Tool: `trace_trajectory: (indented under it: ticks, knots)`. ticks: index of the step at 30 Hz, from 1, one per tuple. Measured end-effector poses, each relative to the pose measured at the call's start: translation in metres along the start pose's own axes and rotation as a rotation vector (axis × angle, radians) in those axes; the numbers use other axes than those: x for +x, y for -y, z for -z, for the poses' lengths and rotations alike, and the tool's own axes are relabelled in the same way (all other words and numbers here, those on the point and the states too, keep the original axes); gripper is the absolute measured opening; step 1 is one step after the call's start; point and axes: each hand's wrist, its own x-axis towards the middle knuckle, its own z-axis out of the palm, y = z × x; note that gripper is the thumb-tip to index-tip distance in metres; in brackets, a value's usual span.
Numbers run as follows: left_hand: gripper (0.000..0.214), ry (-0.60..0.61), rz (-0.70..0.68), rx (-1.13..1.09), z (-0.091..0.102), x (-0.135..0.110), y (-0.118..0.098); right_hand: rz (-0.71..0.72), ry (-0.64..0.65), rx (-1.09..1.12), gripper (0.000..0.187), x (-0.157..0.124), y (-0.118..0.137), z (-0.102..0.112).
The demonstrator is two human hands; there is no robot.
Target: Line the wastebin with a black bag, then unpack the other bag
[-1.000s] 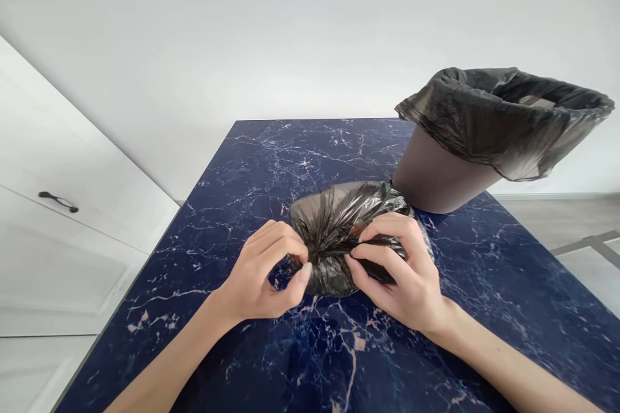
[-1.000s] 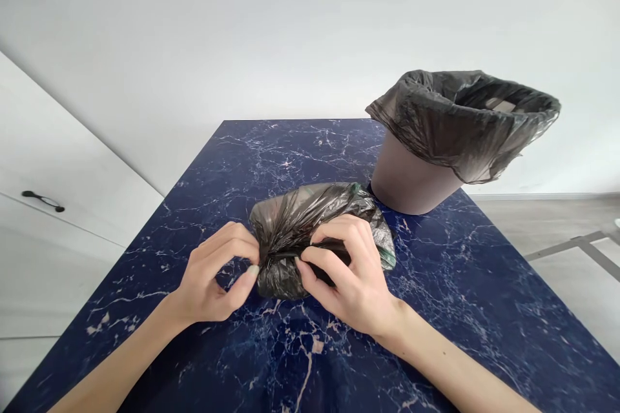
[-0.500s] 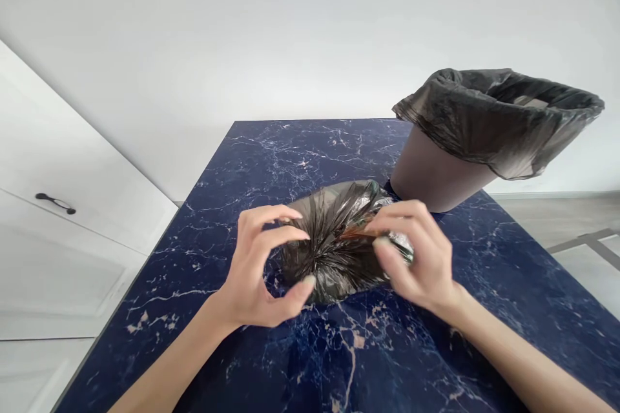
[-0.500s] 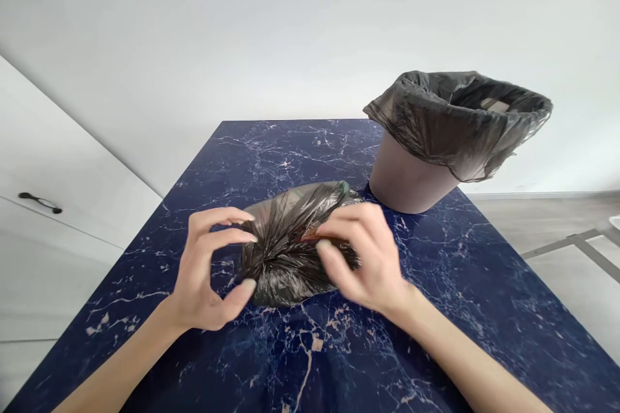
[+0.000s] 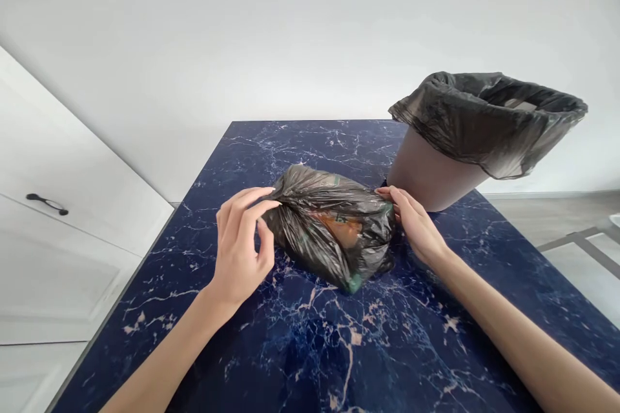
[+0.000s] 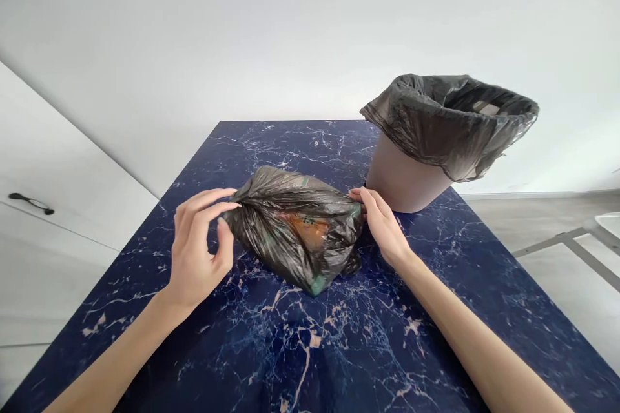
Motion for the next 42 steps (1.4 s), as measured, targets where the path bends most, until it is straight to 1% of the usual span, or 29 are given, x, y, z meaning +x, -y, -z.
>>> trace_trajectory:
  ticks: [1,3,6,8,11,13,15,18,20,22,24,27,30,32,35,36,37,40,42]
  knots:
    - [0.044,-0.016,-0.011,-0.010,0.000,0.000,0.000,-0.014,0.022,0.013,0.062,-0.001,0.000,-0.002]
    - [0.039,0.008,-0.086,-0.069,0.001,-0.002,-0.006,-0.026,0.058,0.035,0.064,-0.003,0.002,-0.005]
    - [0.030,0.147,-0.198,-0.181,-0.002,-0.008,-0.023,-0.018,0.093,0.060,0.064,-0.005,0.004,-0.008]
    - [0.029,0.248,-0.224,-0.214,-0.006,-0.014,-0.035,-0.012,0.105,0.074,0.063,-0.006,0.005,-0.010]
    - [0.051,0.372,-0.209,-0.192,-0.014,-0.023,-0.048,-0.015,0.125,0.097,0.057,-0.010,0.004,-0.014]
    - [0.058,0.408,-0.180,-0.147,-0.018,-0.027,-0.052,-0.016,0.153,0.125,0.053,-0.013,0.004,-0.017]
    - [0.051,0.403,-0.141,-0.087,-0.021,-0.029,-0.051,-0.020,0.208,0.167,0.052,-0.017,0.007,-0.020]
    - [0.026,0.351,-0.106,-0.018,-0.021,-0.027,-0.044,-0.020,0.324,0.242,0.056,-0.023,0.016,-0.022]
    - [0.014,0.296,-0.104,-0.018,-0.020,-0.025,-0.038,-0.001,0.383,0.290,0.059,-0.024,0.022,-0.023]
    - [0.012,0.221,-0.075,-0.063,-0.018,-0.021,-0.032,0.034,0.404,0.318,0.059,-0.025,0.026,-0.023]
    - [0.011,0.146,0.003,-0.124,-0.015,-0.018,-0.028,0.080,0.389,0.319,0.054,-0.026,0.027,-0.024]
    - [0.010,0.031,0.151,-0.174,-0.012,-0.011,-0.024,0.185,0.291,0.272,0.042,-0.028,0.023,-0.029]
    - [0.008,-0.065,0.260,-0.196,-0.008,0.001,-0.024,0.344,0.153,0.200,0.025,-0.035,0.021,-0.035]
    - [0.006,-0.098,0.313,-0.218,-0.005,0.012,-0.024,0.474,0.072,0.145,0.015,-0.041,0.026,-0.037]
    - [0.006,-0.140,0.369,-0.258,-0.001,0.033,-0.023,0.707,-0.009,0.053,0.003,-0.052,0.044,-0.037]
    - [0.007,-0.151,0.378,-0.268,0.001,0.040,-0.023,0.791,-0.016,0.014,0.006,-0.054,0.052,-0.036]
    - [0.007,-0.159,0.382,-0.277,0.003,0.049,-0.023,0.871,-0.011,-0.028,0.013,-0.056,0.062,-0.035]
    - [0.008,-0.166,0.393,-0.313,0.009,0.076,-0.024,1.071,0.044,-0.200,0.034,-0.056,0.092,-0.034]
    - [0.008,-0.179,0.425,-0.355,0.013,0.096,-0.027,1.156,0.049,-0.344,0.037,-0.052,0.109,-0.036]
